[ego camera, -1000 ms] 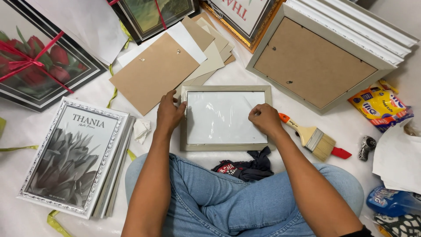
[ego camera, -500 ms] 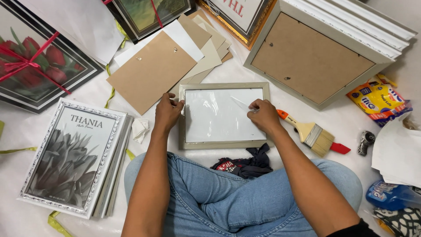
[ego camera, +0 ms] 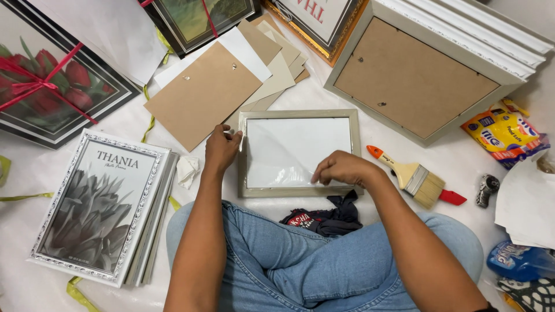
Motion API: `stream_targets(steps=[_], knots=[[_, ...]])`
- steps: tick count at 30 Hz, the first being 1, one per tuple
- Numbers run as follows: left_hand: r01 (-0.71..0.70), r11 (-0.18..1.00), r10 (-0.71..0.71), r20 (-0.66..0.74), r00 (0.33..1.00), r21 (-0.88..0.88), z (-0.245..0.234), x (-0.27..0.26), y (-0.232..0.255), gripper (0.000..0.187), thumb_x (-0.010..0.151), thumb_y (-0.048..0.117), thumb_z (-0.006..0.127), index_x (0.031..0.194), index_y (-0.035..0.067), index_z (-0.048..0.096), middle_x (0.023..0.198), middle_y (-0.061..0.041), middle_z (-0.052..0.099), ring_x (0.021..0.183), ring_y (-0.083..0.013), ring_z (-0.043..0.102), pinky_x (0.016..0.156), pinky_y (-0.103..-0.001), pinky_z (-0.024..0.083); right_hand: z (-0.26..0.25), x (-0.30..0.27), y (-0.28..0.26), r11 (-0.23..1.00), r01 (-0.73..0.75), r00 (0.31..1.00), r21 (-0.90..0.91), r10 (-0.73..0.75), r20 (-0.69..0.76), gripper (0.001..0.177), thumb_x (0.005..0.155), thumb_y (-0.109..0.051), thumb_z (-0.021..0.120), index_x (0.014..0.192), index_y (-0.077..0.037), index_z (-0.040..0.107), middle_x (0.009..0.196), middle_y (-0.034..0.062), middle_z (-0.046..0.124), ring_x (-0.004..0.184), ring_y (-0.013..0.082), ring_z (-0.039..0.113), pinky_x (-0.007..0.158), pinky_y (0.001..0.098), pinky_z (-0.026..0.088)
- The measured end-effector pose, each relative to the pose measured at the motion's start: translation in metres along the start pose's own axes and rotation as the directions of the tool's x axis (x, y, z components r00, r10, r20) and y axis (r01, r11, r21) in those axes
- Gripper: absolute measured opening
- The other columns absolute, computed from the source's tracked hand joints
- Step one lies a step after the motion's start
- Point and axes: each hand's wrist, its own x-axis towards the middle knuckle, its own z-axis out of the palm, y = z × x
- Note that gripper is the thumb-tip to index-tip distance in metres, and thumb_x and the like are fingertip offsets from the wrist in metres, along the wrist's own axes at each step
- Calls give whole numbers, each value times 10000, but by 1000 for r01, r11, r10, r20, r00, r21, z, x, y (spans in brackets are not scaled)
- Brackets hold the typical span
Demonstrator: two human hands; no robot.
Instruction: Assembling and cleaning picture frames for artwork
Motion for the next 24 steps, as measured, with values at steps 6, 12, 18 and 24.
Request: stream_targets(steps=[6, 12, 18, 24], knots=[[13, 1000, -13, 3, 1000, 7, 11, 17, -20, 612, 921, 485, 679, 1325, 31, 615, 1088, -140, 741, 1062, -328, 716, 869, -493, 585, 16, 16, 30, 864, -5, 977, -504, 112, 183, 228, 738, -167, 674, 776, -259, 878, 804, 83, 803, 848, 311, 736, 831, 371, 554], [50, 996, -49, -23, 999, 75, 3, 9, -10, 571, 901, 512, 677, 1144, -4, 706, 1015, -174, 756, 1061, -397, 707, 891, -527, 562, 27, 40, 58, 798, -52, 948, -600, 229, 223, 365, 618, -188, 740, 963, -145, 852, 860, 152, 783, 876, 394, 732, 844, 426, 569], [26, 991, -20, -43, 999, 133, 5, 6, -8, 484, 907, 484, 659, 939, 16, 779, 854, -181, 756, 936, -417, 734, 797, -505, 575, -33, 61, 74, 830, -332, 924, -448, 191, -331, 442, 757, -414, 621, 1071, -183, 830, 1038, 155, 791, 1058, 364, 742, 869, 475, 587], [32, 996, -35, 41, 999, 81, -2, -12, 13, 538, 883, 482, 683, 1038, -26, 770, 947, -224, 757, 1011, -422, 720, 813, -490, 582, -21, 51, 59, 899, -354, 868, -256, 215, -447, 725, 858, -343, 621, 1413, 109, 507, 1286, 334, 635, 1258, 472, 611, 976, 611, 521]])
